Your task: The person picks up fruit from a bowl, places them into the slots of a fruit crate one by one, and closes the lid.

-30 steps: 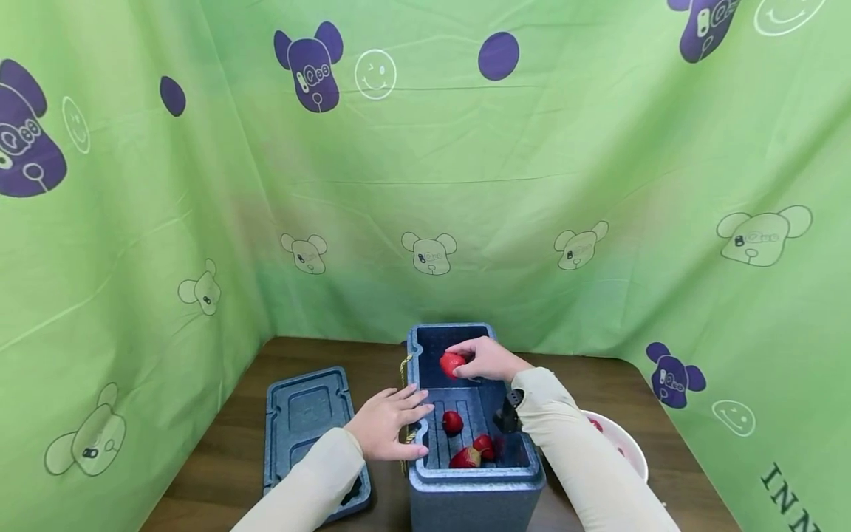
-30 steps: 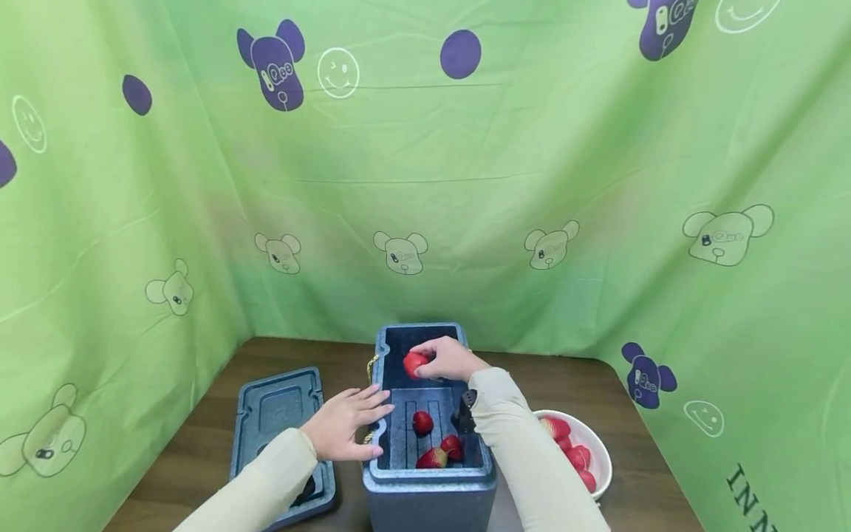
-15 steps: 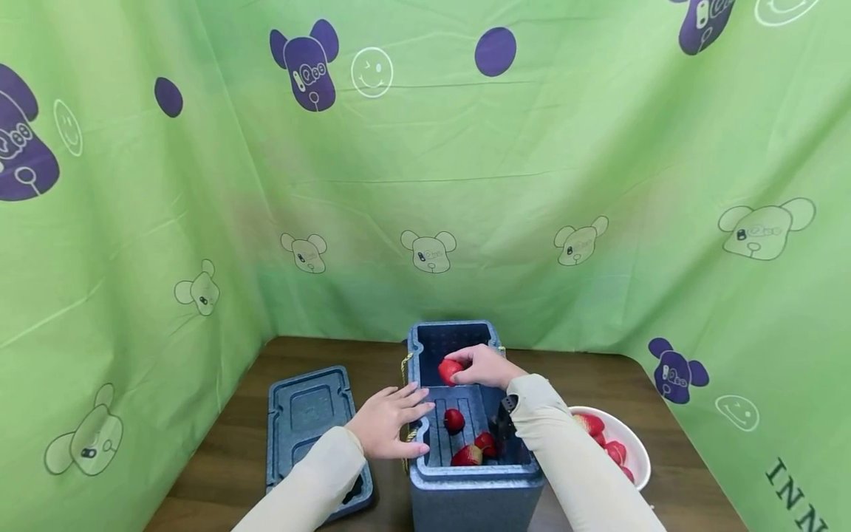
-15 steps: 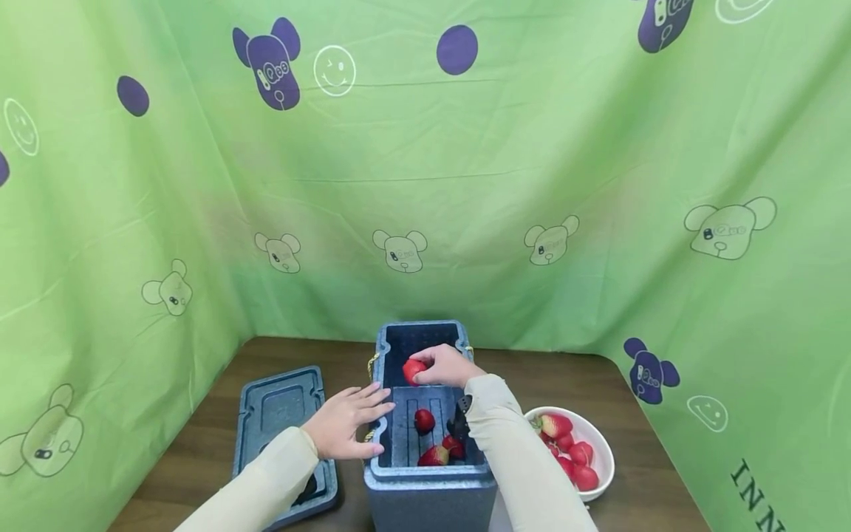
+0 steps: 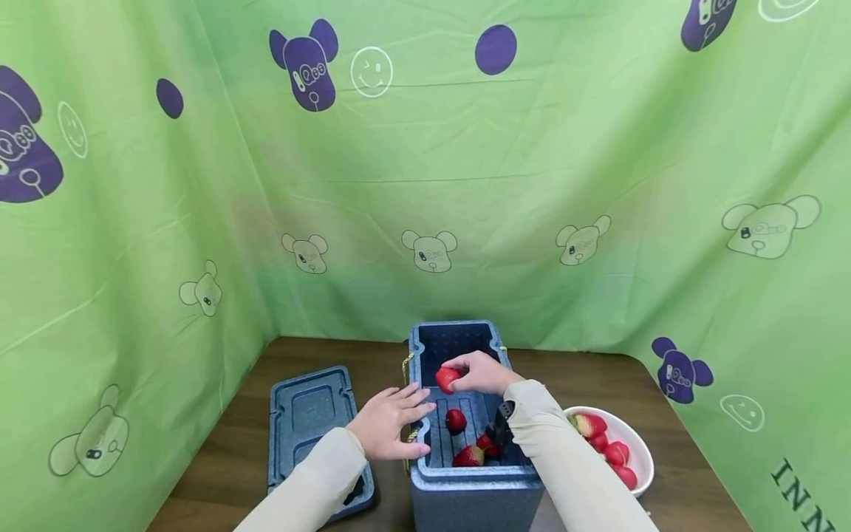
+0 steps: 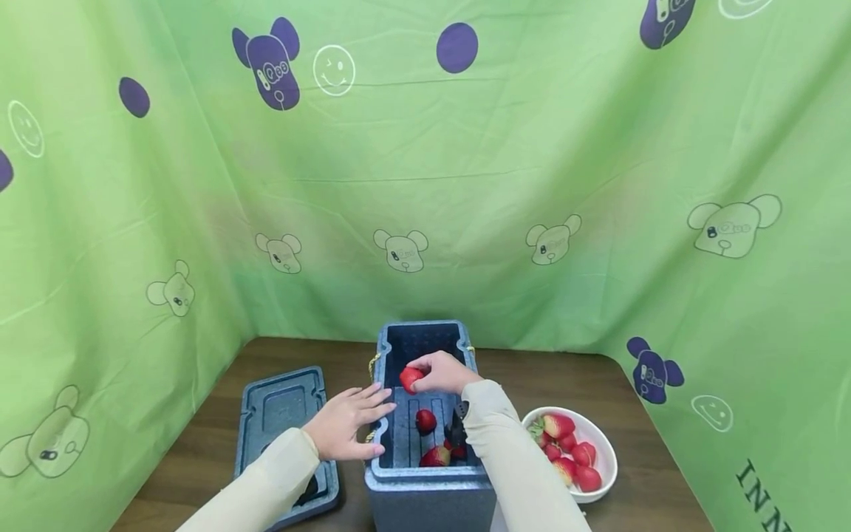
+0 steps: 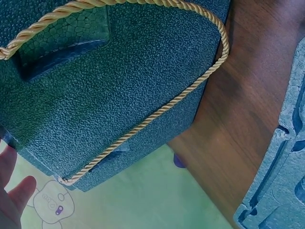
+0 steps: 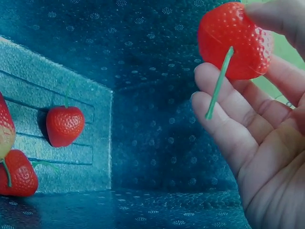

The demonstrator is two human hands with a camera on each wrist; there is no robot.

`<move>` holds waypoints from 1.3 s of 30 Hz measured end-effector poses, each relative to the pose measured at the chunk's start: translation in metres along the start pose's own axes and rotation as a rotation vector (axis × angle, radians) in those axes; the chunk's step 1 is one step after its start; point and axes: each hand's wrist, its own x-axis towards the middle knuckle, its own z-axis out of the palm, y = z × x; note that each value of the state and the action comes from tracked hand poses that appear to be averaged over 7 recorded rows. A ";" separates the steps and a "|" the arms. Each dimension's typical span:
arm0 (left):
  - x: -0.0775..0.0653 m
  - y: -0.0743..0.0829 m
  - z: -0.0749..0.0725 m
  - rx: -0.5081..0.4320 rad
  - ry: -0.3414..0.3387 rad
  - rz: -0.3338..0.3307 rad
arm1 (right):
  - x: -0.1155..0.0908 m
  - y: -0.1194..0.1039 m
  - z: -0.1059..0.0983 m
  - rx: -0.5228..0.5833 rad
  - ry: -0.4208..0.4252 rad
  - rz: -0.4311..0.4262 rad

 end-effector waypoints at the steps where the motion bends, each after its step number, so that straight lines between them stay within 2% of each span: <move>1: 0.000 0.000 0.000 0.000 -0.001 -0.002 | 0.000 0.000 0.000 -0.003 -0.007 -0.004; 20: 0.001 0.000 -0.001 -0.015 -0.001 0.001 | 0.001 -0.002 0.001 -0.011 -0.065 0.027; 32: 0.001 0.000 0.000 -0.008 -0.001 -0.001 | 0.001 0.001 0.002 -0.068 -0.100 0.036; 39: 0.001 0.000 0.001 -0.001 0.010 0.003 | 0.001 0.002 0.004 -0.086 -0.114 0.077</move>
